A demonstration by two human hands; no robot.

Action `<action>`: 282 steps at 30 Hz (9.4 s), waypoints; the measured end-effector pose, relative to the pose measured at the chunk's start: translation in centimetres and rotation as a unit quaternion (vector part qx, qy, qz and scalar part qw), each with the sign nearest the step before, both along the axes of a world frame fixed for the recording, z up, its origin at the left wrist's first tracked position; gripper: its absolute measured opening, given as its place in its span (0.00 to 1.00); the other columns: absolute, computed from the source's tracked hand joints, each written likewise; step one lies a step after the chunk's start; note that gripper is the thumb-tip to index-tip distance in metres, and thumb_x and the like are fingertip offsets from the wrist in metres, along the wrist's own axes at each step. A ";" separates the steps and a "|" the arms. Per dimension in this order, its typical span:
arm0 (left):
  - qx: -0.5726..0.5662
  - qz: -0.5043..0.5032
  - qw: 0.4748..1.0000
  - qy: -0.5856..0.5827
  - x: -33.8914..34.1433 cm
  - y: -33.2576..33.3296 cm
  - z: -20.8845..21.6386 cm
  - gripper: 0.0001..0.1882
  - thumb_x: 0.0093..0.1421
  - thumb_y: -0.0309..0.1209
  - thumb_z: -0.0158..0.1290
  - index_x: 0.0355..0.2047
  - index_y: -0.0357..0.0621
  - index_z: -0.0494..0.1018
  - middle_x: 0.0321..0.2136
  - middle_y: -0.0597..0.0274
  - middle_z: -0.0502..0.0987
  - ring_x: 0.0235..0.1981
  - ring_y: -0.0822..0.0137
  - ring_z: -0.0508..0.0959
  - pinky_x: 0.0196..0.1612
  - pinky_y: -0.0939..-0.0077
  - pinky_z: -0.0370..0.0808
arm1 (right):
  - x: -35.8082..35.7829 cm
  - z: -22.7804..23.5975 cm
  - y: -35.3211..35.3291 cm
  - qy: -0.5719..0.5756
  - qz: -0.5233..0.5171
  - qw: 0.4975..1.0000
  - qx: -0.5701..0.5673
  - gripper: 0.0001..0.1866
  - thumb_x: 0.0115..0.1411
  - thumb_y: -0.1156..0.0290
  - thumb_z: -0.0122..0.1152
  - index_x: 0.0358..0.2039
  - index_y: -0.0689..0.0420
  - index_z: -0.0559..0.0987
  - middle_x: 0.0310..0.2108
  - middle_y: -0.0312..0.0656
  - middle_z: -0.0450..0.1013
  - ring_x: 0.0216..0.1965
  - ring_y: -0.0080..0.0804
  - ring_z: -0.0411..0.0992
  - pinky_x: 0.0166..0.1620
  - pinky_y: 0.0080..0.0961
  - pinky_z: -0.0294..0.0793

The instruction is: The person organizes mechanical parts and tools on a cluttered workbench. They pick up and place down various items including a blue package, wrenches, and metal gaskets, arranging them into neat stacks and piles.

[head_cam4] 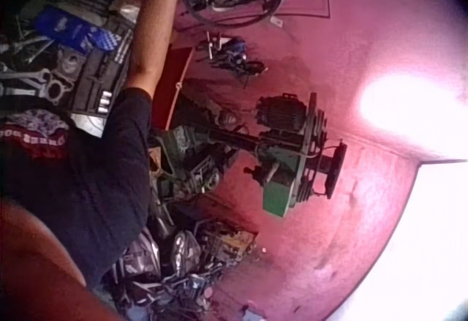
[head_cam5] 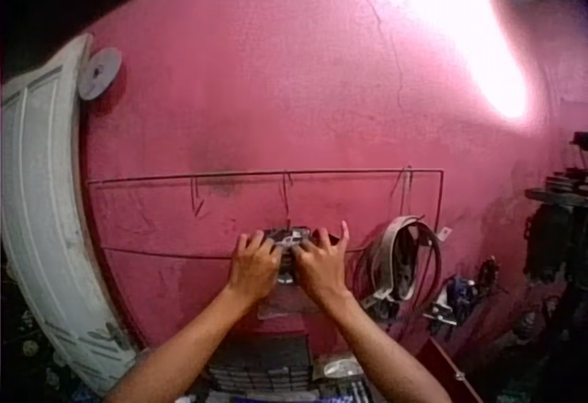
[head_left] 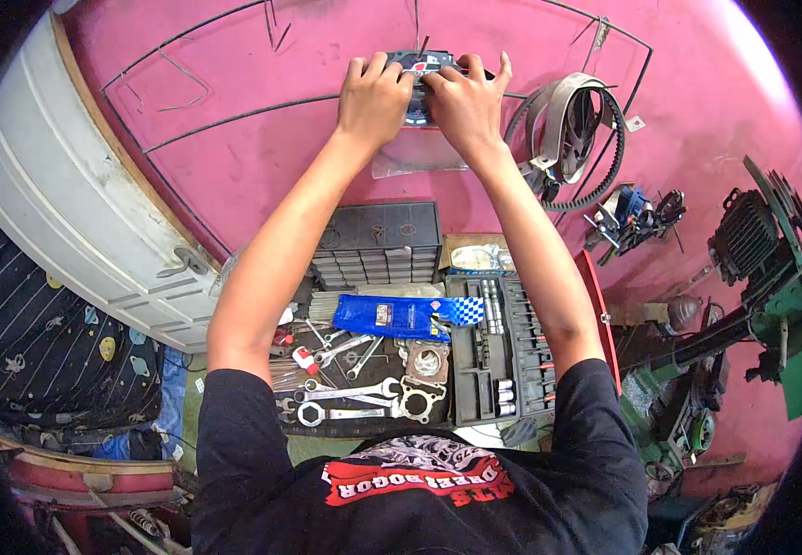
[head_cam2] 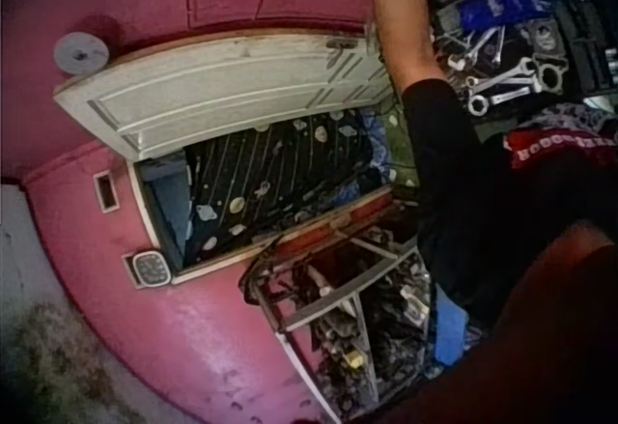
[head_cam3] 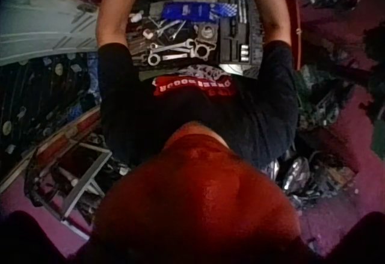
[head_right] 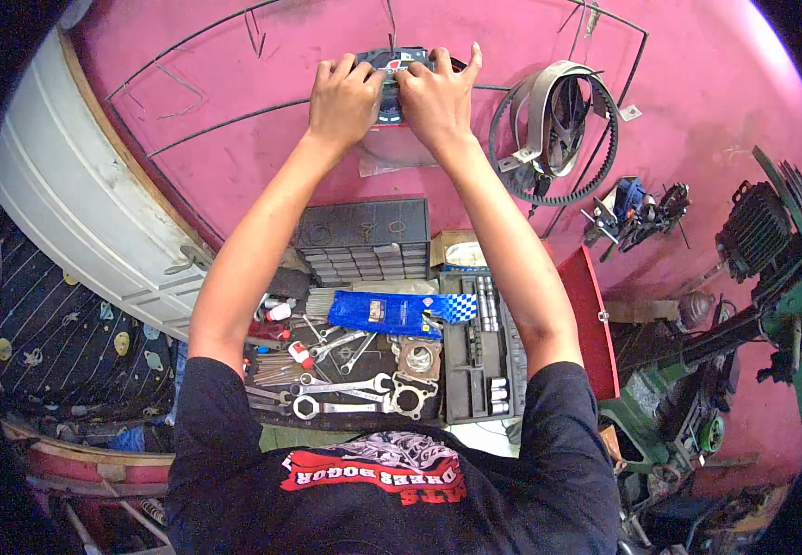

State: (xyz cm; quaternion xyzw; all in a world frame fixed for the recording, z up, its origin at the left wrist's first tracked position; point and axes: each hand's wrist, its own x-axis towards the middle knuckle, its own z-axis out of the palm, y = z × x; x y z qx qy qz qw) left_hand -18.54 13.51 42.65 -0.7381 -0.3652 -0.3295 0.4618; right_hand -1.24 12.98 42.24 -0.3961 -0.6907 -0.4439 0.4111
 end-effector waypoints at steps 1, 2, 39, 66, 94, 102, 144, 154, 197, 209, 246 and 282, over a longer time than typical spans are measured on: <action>-0.001 -0.008 1.000 -0.003 -0.1 0.1 0.0 0.11 0.56 0.31 0.59 0.39 0.48 0.84 0.35 0.66 0.81 0.44 0.63 0.75 0.49 0.60 0.68 | 0.0 0.0 0.0 -0.001 -0.002 1.000 -0.003 0.03 0.52 0.67 0.65 0.27 0.47 0.85 0.30 0.29 0.80 0.49 0.39 0.74 0.62 0.78 0.53; -0.003 -0.017 1.000 -0.005 -0.1 0.1 0.0 0.10 0.56 0.32 0.60 0.39 0.48 0.84 0.35 0.65 0.81 0.44 0.63 0.75 0.49 0.60 0.68 | 0.0 0.0 0.0 0.001 0.002 1.000 -0.003 0.03 0.52 0.67 0.66 0.27 0.46 0.85 0.30 0.29 0.80 0.48 0.39 0.74 0.62 0.78 0.53; -0.042 -0.266 0.961 -0.059 -1.4 -7.9 -2.9 0.08 0.49 0.30 0.66 0.31 0.51 0.82 0.36 0.72 0.81 0.52 0.66 0.79 0.61 0.42 0.64 | -0.4 -1.8 -5.8 0.043 0.044 0.998 -0.015 0.10 0.56 0.62 0.68 0.39 0.42 0.86 0.40 0.26 0.82 0.51 0.34 0.73 0.62 0.75 0.51; -0.252 -0.160 0.954 0.005 -3.0 -15.6 -18.4 0.14 0.45 0.36 0.66 0.35 0.52 0.83 0.40 0.70 0.81 0.58 0.60 0.75 0.67 0.29 0.52 | 0.9 -18.8 -18.2 0.055 0.042 0.945 -0.319 0.18 0.53 0.62 0.72 0.46 0.43 0.85 0.42 0.27 0.81 0.52 0.34 0.72 0.65 0.69 0.50; -0.566 -0.142 0.812 -0.006 0.1 -30.5 -40.9 0.07 0.54 0.32 0.58 0.31 0.45 0.82 0.37 0.59 0.81 0.54 0.60 0.74 0.64 0.37 0.58 | 1.8 -39.2 -31.9 -0.039 -0.038 0.738 -0.673 0.17 0.49 0.59 0.74 0.41 0.44 0.86 0.41 0.32 0.80 0.55 0.35 0.70 0.58 0.63 0.56; -0.567 -0.129 0.814 -0.020 0.1 -31.1 -41.6 0.08 0.58 0.29 0.54 0.34 0.44 0.82 0.38 0.60 0.80 0.54 0.60 0.74 0.63 0.43 0.60 | 1.6 -39.7 -32.7 -0.027 -0.032 0.772 -0.635 0.16 0.46 0.59 0.74 0.37 0.45 0.85 0.39 0.31 0.79 0.53 0.35 0.70 0.56 0.58 0.56; -0.516 -0.109 0.839 -0.131 -0.3 -27.4 -36.1 0.15 0.48 0.33 0.66 0.39 0.50 0.84 0.43 0.67 0.81 0.60 0.60 0.71 0.58 0.43 0.56 | 0.5 -34.0 -29.5 0.075 -0.048 0.853 -0.514 0.11 0.46 0.62 0.72 0.32 0.47 0.86 0.36 0.30 0.80 0.49 0.37 0.71 0.59 0.56 0.58; -0.520 -0.096 0.840 -0.124 -0.1 -26.0 -30.7 0.16 0.47 0.33 0.67 0.39 0.53 0.84 0.44 0.69 0.80 0.59 0.62 0.71 0.57 0.41 0.55 | 0.5 -29.3 -27.9 0.118 -0.042 0.851 -0.510 0.12 0.43 0.63 0.74 0.31 0.47 0.87 0.31 0.29 0.77 0.47 0.37 0.70 0.58 0.48 0.58; -0.128 -0.166 0.970 -0.121 -0.3 -15.5 -6.4 0.14 0.49 0.33 0.66 0.39 0.53 0.84 0.40 0.73 0.81 0.59 0.65 0.72 0.53 0.49 0.53 | 2.0 -5.9 -16.9 0.048 0.033 0.994 -0.097 0.18 0.44 0.61 0.74 0.39 0.42 0.85 0.37 0.25 0.78 0.49 0.37 0.71 0.62 0.56 0.54; -0.043 -0.161 0.981 -0.095 -0.9 -13.8 -1.6 0.14 0.49 0.33 0.65 0.39 0.57 0.84 0.38 0.78 0.80 0.58 0.67 0.71 0.53 0.49 0.51 | 2.0 -1.4 -14.9 0.023 0.048 0.998 -0.014 0.16 0.47 0.61 0.73 0.39 0.41 0.86 0.37 0.25 0.78 0.50 0.38 0.71 0.66 0.65 0.51; 0.034 -0.092 0.993 -0.060 -0.4 -6.1 2.1 0.12 0.54 0.36 0.61 0.40 0.58 0.83 0.42 0.78 0.80 0.57 0.70 0.72 0.54 0.47 0.51 | 2.3 2.6 -6.8 0.006 0.035 0.998 0.051 0.13 0.47 0.61 0.72 0.36 0.41 0.86 0.34 0.22 0.77 0.48 0.32 0.71 0.64 0.76 0.49; 0.039 -0.068 0.996 -0.052 -0.6 -2.3 4.0 0.14 0.55 0.40 0.63 0.42 0.61 0.83 0.42 0.77 0.80 0.54 0.72 0.75 0.53 0.47 0.53 | 1.7 4.3 -3.1 0.000 0.026 0.999 0.040 0.11 0.48 0.61 0.73 0.35 0.39 0.87 0.39 0.22 0.80 0.50 0.33 0.72 0.64 0.77 0.50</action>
